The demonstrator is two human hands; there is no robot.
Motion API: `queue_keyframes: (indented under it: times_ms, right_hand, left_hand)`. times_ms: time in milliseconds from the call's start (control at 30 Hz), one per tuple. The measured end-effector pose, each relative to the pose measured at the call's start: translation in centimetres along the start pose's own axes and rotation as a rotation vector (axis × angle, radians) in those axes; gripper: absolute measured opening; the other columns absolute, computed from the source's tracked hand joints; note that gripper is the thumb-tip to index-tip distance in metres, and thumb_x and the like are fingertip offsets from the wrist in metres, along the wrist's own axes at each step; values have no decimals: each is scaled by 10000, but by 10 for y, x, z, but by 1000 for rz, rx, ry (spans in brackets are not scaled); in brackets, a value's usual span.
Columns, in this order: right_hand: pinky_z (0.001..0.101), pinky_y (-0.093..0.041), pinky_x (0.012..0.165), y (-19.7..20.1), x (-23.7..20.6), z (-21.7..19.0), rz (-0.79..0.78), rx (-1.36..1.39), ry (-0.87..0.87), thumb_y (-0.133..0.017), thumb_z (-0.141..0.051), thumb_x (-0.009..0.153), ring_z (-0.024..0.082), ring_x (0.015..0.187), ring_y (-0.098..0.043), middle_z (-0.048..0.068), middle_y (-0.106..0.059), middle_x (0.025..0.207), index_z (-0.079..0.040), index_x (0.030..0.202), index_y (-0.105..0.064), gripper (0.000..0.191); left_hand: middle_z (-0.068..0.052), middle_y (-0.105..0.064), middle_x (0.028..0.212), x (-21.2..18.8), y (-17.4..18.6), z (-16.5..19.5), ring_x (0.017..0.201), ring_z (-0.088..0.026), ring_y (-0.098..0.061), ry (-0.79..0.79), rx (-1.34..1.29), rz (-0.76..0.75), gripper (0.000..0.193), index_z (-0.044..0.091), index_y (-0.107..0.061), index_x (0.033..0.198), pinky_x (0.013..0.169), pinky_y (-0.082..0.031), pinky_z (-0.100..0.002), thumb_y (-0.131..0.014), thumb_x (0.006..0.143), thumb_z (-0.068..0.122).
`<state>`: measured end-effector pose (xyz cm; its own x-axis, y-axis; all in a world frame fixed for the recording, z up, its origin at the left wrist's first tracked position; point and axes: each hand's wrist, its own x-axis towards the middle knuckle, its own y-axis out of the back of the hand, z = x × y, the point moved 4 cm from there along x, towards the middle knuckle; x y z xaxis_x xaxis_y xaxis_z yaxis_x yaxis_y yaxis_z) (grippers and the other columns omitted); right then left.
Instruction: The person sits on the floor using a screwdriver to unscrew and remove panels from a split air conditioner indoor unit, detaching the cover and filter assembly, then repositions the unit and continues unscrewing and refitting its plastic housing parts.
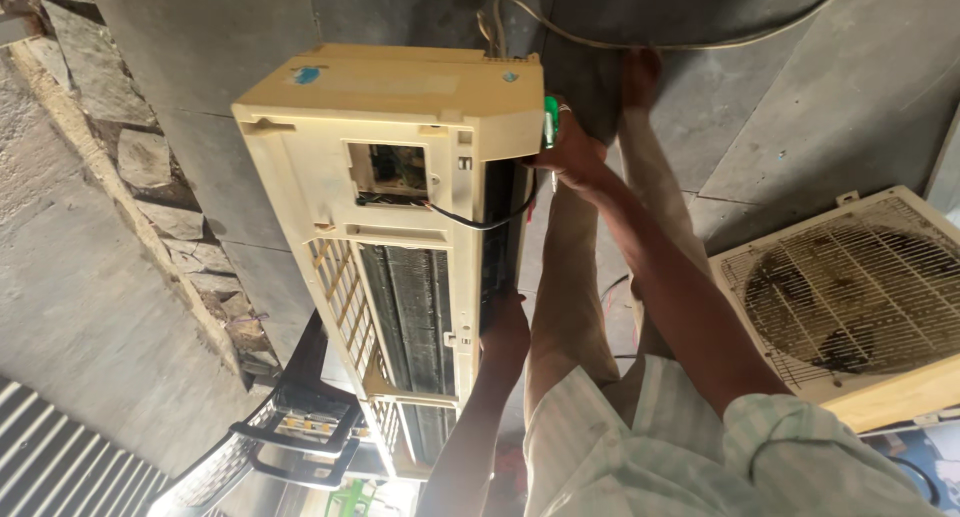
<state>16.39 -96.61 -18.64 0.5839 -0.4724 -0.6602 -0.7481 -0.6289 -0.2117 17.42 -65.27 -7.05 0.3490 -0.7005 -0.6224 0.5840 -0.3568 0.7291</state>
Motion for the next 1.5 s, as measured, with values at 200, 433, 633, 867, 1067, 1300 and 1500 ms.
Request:
queue_keyframes:
  times_ms: [200, 433, 633, 867, 1067, 1300, 1500]
  right_hand:
    - [398, -410, 1164, 18, 2, -22, -182, 196, -159, -894, -268, 682, 228, 1452, -406, 114, -405, 1586, -64, 1623, -219, 1175]
    - [443, -323, 1301, 53, 17, -93, -356, 4, -71, -937, -573, 647, 317, 1604, -314, 217, -232, 1738, -34, 1697, -16, 1497]
    - [421, -340, 1249, 41, 47, -149, -600, -329, -158, -969, -422, 588, 317, 1568, -313, 163, -175, 1754, -50, 1676, -50, 1472]
    - [433, -355, 1202, 34, 67, -171, -721, -594, -239, -1001, -374, 488, 319, 1501, -364, 145, -229, 1687, -98, 1650, -24, 1543]
    - [435, -360, 1221, 27, 80, -181, -866, -566, -160, -989, -400, 513, 287, 1498, -402, 142, -385, 1611, -95, 1627, -150, 1428]
    - [381, -404, 1112, 35, 75, -162, -838, -520, -142, -968, -472, 537, 223, 1330, -453, 99, -477, 1429, -39, 1553, -284, 1299]
    - [354, -448, 971, 48, 91, -138, -865, -584, -236, -955, -450, 493, 189, 1179, -503, 57, -538, 1307, -57, 1539, -365, 1264]
  left_hand:
    - [-174, -664, 1133, 14, 16, 14, 1038, -353, -665, 117, -35, -35, 326, 27, -615, 1293, 867, -552, -439, -538, 1010, 170]
    - [-251, -584, 1389, 67, 59, 55, 1144, -447, -624, 558, -329, -129, 590, 100, -509, 1456, 850, -545, -519, -490, 1012, 489]
    - [-231, -696, 1159, 95, 100, 65, 992, -471, -675, 469, -353, 104, 382, 121, -653, 1266, 774, -553, -539, -596, 1024, 410]
    - [-214, -727, 1051, 93, 105, 67, 920, -457, -686, 412, -296, 255, 303, 82, -706, 1162, 760, -555, -527, -676, 983, 326]
    - [-219, -711, 1067, 91, 107, 69, 936, -471, -674, 472, -305, 223, 309, 64, -693, 1186, 791, -536, -548, -720, 971, 284]
    - [-140, -749, 972, 91, 108, 68, 900, -404, -692, 516, -451, 241, 134, 146, -771, 1058, 782, -540, -520, -730, 944, 203]
    - [-165, -740, 983, 82, 94, 71, 895, -424, -678, 517, -424, 342, 141, 119, -772, 1032, 767, -535, -533, -747, 935, 218]
